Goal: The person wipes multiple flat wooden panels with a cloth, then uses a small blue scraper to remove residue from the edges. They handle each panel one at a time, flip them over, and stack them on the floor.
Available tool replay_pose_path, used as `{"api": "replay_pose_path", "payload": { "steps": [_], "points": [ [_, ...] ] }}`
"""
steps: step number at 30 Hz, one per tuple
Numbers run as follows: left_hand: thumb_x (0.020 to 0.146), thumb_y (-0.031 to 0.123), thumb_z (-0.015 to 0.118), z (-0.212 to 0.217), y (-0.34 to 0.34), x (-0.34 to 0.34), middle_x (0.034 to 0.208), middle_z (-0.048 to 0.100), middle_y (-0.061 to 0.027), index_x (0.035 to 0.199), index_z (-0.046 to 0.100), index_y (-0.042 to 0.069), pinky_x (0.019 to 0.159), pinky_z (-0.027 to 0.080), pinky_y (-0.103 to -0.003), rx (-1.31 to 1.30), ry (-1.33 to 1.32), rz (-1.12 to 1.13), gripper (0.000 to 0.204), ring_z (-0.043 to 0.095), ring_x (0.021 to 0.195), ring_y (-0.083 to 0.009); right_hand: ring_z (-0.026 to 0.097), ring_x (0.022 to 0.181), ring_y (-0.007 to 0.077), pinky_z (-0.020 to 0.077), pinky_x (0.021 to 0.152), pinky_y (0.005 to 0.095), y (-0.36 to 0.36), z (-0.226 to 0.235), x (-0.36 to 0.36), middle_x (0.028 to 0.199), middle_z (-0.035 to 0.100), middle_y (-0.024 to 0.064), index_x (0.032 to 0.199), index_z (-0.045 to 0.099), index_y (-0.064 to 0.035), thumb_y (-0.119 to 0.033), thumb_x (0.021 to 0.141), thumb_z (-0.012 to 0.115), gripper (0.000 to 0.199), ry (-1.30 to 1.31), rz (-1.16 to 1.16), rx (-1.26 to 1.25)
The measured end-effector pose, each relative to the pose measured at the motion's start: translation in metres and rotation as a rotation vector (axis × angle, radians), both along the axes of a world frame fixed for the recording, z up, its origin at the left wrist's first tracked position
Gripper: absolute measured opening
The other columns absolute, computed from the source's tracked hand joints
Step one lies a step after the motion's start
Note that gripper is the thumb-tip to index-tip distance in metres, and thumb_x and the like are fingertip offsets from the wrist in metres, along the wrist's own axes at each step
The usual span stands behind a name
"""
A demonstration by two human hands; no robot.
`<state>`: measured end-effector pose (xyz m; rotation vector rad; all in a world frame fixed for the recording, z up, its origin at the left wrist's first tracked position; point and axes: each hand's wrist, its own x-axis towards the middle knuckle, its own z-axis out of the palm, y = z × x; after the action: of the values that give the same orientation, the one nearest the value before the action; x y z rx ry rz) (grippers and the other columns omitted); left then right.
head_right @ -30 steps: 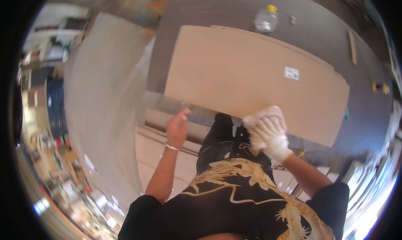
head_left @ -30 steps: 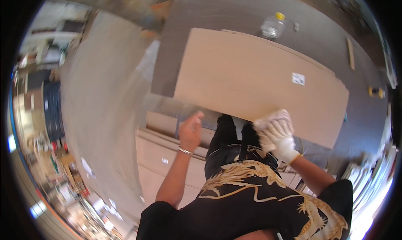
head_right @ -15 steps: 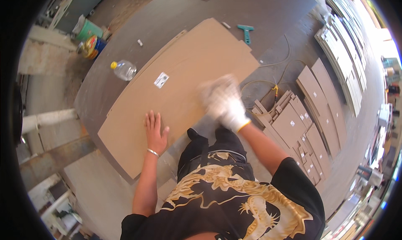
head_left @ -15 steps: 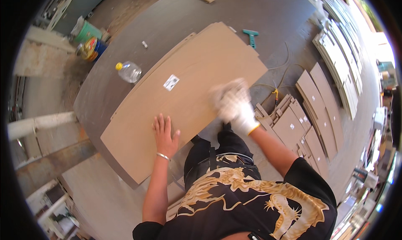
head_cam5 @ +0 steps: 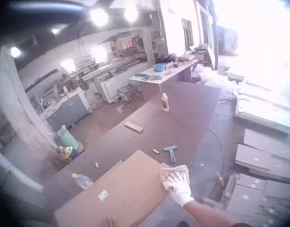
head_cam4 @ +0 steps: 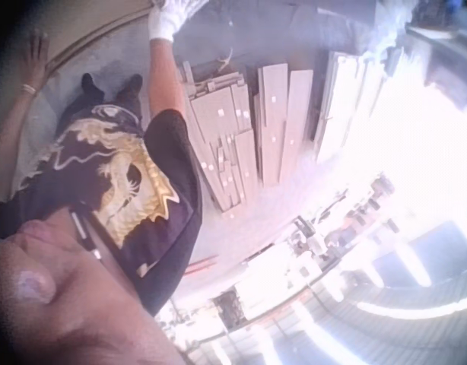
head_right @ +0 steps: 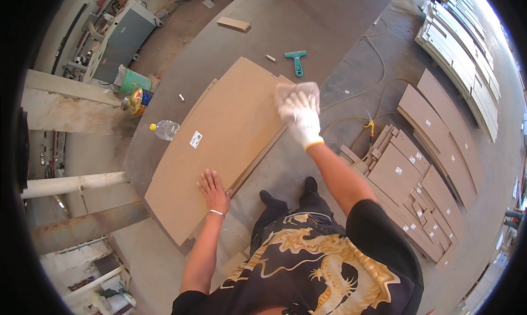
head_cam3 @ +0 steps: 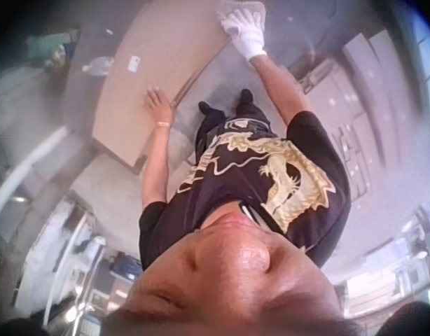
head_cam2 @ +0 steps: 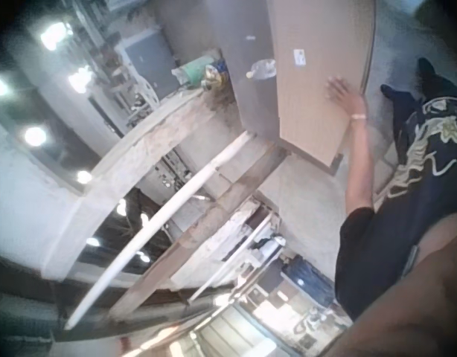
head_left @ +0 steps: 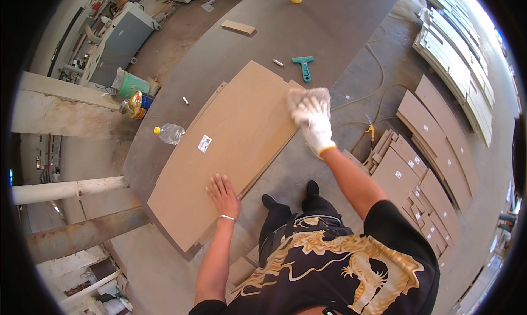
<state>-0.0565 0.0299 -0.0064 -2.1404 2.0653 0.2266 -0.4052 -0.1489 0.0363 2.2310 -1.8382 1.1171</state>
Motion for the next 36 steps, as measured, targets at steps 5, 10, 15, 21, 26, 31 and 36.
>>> {"api": "replay_pose_path", "payload": {
  "steps": [5, 10, 15, 21, 26, 31, 36],
  "points": [
    [0.088, 0.023, 0.08, -0.003, -0.001, -0.008, 0.177, 0.004, -0.0247, 0.165, 0.017, -0.004, 0.126, 0.003, -0.071, -0.023, -0.022, 0.035, 0.103, 0.002, 0.163, -0.0473, 0.054, 0.132, 0.0381, 0.0341, 0.118, 0.0601, 0.02, -0.002, 0.013, 0.13, 0.067, 0.0141, 0.111, 0.073, -0.0178, -0.01, 0.082, 0.067, 0.031, -0.062, 0.31, -0.039],
    [0.091, 0.016, 0.072, -0.016, -0.001, -0.01, 0.177, 0.005, -0.0244, 0.165, 0.018, -0.004, 0.126, 0.005, -0.072, -0.032, -0.109, 0.053, 0.094, 0.003, 0.163, -0.0469, 0.064, 0.124, 0.034, 0.0451, 0.108, 0.0514, -0.018, -0.03, -0.033, 0.117, 0.073, 0.0158, 0.101, 0.076, -0.0113, -0.019, 0.093, 0.06, 0.02, -0.088, 0.003, 0.252],
    [0.096, 0.011, 0.06, -0.032, 0.006, -0.004, 0.176, 0.013, -0.0235, 0.165, 0.021, -0.004, 0.125, 0.01, -0.072, -0.05, -0.221, 0.021, 0.081, 0.012, 0.162, -0.0468, 0.072, 0.086, 0.0237, 0.0557, 0.073, 0.0381, -0.027, -0.101, -0.118, 0.094, 0.074, 0.011, 0.112, 0.072, 0.0005, -0.032, 0.102, 0.058, 0.037, -1.431, -0.311, 0.553],
    [0.096, 0.007, 0.056, -0.013, 0.059, -0.015, 0.17, 0.031, -0.0259, 0.16, 0.035, -0.003, 0.123, 0.023, -0.071, -0.174, -0.19, -0.084, 0.068, 0.028, 0.157, -0.0485, 0.062, 0.089, 0.0171, 0.0513, 0.076, 0.0317, 0.185, -0.182, -0.158, 0.102, 0.064, -0.0026, 0.122, 0.064, -0.0167, -0.032, 0.105, 0.062, 0.023, -2.156, -0.367, 0.458],
    [0.092, 0.009, 0.063, 0.124, 0.083, -0.004, 0.143, 0.06, -0.0253, 0.151, 0.049, 0.0, 0.109, 0.047, -0.058, -0.181, -0.023, -0.157, 0.061, 0.058, 0.132, -0.0434, 0.061, 0.064, 0.0222, 0.0512, 0.055, 0.0397, 0.278, -0.215, -0.202, 0.078, 0.063, 0.0021, 0.117, 0.062, -0.0144, -0.039, 0.104, 0.059, 0.028, -2.25, -0.652, 0.521],
    [0.088, 0.016, 0.074, 0.265, -0.021, 0.07, 0.074, 0.066, -0.0209, 0.112, 0.07, 0.006, 0.063, 0.052, -0.052, -0.231, 0.044, -0.051, 0.026, 0.066, 0.068, -0.0425, 0.063, 0.06, 0.0187, 0.0514, 0.048, 0.0357, 0.253, -0.19, -0.188, 0.083, 0.065, 0.0035, 0.129, 0.061, -0.017, -0.038, 0.104, 0.062, 0.032, -2.15, -0.688, 0.473],
    [0.093, 0.035, 0.076, 0.26, -0.199, 0.166, 0.077, 0.065, -0.0266, 0.092, 0.068, 0.001, 0.065, 0.049, -0.051, -0.418, 0.217, -0.044, 0.035, 0.063, 0.071, -0.0449, 0.074, 0.103, 0.0332, 0.0627, 0.078, 0.0529, 0.19, -0.12, -0.134, 0.123, 0.072, 0.0091, 0.139, 0.057, -0.0186, -0.035, 0.105, 0.061, 0.038, -2.276, -0.366, 0.357]
  ]
}}
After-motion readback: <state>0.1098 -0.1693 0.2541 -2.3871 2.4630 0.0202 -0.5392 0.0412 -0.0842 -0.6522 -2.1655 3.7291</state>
